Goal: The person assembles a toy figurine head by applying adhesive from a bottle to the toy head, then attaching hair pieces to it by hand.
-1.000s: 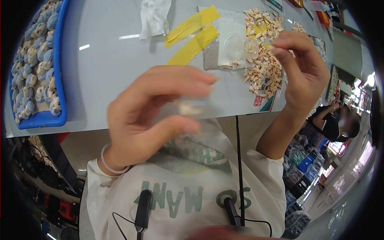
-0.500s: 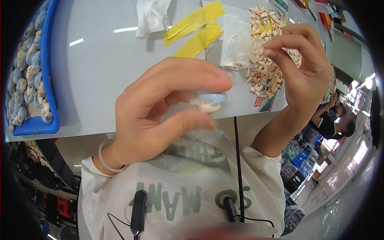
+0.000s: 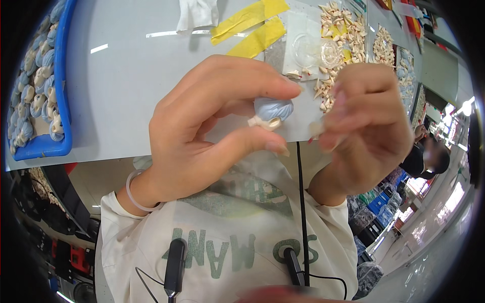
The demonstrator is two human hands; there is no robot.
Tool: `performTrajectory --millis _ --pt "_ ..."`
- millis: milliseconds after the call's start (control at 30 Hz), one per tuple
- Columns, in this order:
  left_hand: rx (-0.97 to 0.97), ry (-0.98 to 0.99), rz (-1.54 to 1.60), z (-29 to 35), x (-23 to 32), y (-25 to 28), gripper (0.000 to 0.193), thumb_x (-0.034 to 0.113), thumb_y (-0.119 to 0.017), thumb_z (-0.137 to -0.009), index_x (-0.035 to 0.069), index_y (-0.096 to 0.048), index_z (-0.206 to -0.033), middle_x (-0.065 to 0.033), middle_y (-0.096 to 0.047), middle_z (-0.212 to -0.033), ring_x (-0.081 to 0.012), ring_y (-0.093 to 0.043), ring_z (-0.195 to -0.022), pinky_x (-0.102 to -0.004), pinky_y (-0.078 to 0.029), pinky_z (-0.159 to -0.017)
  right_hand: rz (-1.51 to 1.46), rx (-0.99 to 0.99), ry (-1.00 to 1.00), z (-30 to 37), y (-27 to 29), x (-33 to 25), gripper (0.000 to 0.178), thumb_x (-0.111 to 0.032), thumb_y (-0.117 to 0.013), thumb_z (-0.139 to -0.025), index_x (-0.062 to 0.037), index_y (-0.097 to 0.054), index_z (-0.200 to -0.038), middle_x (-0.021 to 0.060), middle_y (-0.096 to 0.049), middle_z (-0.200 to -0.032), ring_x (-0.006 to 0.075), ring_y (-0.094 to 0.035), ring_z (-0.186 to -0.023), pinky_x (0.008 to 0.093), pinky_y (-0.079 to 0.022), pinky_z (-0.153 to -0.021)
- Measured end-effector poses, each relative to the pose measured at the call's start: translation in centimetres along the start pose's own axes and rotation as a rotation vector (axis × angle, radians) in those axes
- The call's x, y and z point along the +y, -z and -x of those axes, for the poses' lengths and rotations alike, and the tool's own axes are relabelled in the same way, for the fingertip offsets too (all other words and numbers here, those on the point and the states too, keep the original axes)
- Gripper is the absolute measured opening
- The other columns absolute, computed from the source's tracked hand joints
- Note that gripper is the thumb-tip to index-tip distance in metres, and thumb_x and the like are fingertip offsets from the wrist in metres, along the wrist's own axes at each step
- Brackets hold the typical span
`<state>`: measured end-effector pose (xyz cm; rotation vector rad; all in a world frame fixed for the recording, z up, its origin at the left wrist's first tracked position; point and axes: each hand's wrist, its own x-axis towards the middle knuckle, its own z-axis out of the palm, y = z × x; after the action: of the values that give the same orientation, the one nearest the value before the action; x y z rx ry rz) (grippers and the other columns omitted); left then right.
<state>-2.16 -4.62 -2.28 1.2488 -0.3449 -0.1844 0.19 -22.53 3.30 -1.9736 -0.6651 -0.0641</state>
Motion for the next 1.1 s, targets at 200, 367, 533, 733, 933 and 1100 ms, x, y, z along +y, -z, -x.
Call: performTrajectory --millis 200,367,533,733,933,1100 --pt "-0.008 -0.118 -0.267 0.4 -0.2 0.4 0.039 0.006 -0.068 -0.068 -0.006 -0.052 -0.101 -0.0134 -0.051 -0.096 -0.0155 -0.049 -0.085 -0.0241 -0.043 -0.072 -0.179 0.053 -0.112 1.4 -2.3 0.7 0.024 -0.012 -0.073 -0.061 -0.0007 -0.054 -0.068 0.0083 -0.046 -0.074 0.0144 -0.042 -0.066 0.0234 -0.033 -0.060" --pt "0.007 -0.277 -0.371 0.4 -0.4 0.1 0.039 0.006 -0.070 -0.065 -0.005 -0.054 -0.099 -0.0124 -0.054 -0.090 -0.0157 -0.049 -0.079 -0.0230 -0.041 -0.066 -0.018 0.100 0.007 1.5 -2.6 1.0 0.019 -0.007 -0.071 -0.059 -0.0012 -0.054 -0.066 0.0077 -0.046 -0.072 0.0150 -0.042 -0.064 0.0242 -0.034 -0.057" --pt "0.059 -0.314 -0.417 0.8 -0.7 -0.4 0.037 0.004 -0.071 -0.063 -0.005 -0.056 -0.096 -0.0127 -0.055 -0.088 -0.0166 -0.051 -0.075 -0.0240 -0.044 -0.067 0.062 0.131 0.153 1.1 -2.9 1.1 0.017 -0.001 -0.068 -0.053 -0.0017 -0.053 -0.062 0.0075 -0.049 -0.067 0.0166 -0.043 -0.059 0.0264 -0.034 -0.053" --pt "0.071 -0.284 -0.422 0.9 -0.4 -0.6 0.037 0.000 -0.071 -0.062 -0.005 -0.057 -0.096 -0.0137 -0.055 -0.090 -0.0176 -0.053 -0.078 -0.0247 -0.045 -0.067 0.074 0.093 0.142 1.3 -2.7 1.1 0.016 0.000 -0.067 -0.052 -0.0013 -0.055 -0.063 0.0080 -0.053 -0.069 0.0173 -0.047 -0.061 0.0276 -0.036 -0.054" --pt "0.047 -0.170 -0.357 0.5 -0.1 -0.6 0.040 0.000 -0.071 -0.062 -0.005 -0.054 -0.099 -0.0150 -0.052 -0.095 -0.0212 -0.053 -0.088 -0.0280 -0.045 -0.075 0.298 0.257 -0.008 1.1 1.2 0.6 0.015 0.004 -0.065 -0.062 0.0014 -0.060 -0.076 0.0113 -0.057 -0.083 0.0175 -0.052 -0.073 0.0251 -0.041 -0.062" --pt "0.019 -0.160 -0.347 0.3 -0.3 -0.4 0.041 0.002 -0.071 -0.063 -0.005 -0.053 -0.099 -0.0149 -0.050 -0.099 -0.0225 -0.052 -0.093 -0.0292 -0.044 -0.079 0.488 0.208 -0.164 0.6 5.4 4.6 0.017 0.003 -0.061 -0.066 -0.0028 -0.063 -0.082 0.0065 -0.060 -0.083 0.0149 -0.054 -0.075 0.0228 -0.040 -0.064"
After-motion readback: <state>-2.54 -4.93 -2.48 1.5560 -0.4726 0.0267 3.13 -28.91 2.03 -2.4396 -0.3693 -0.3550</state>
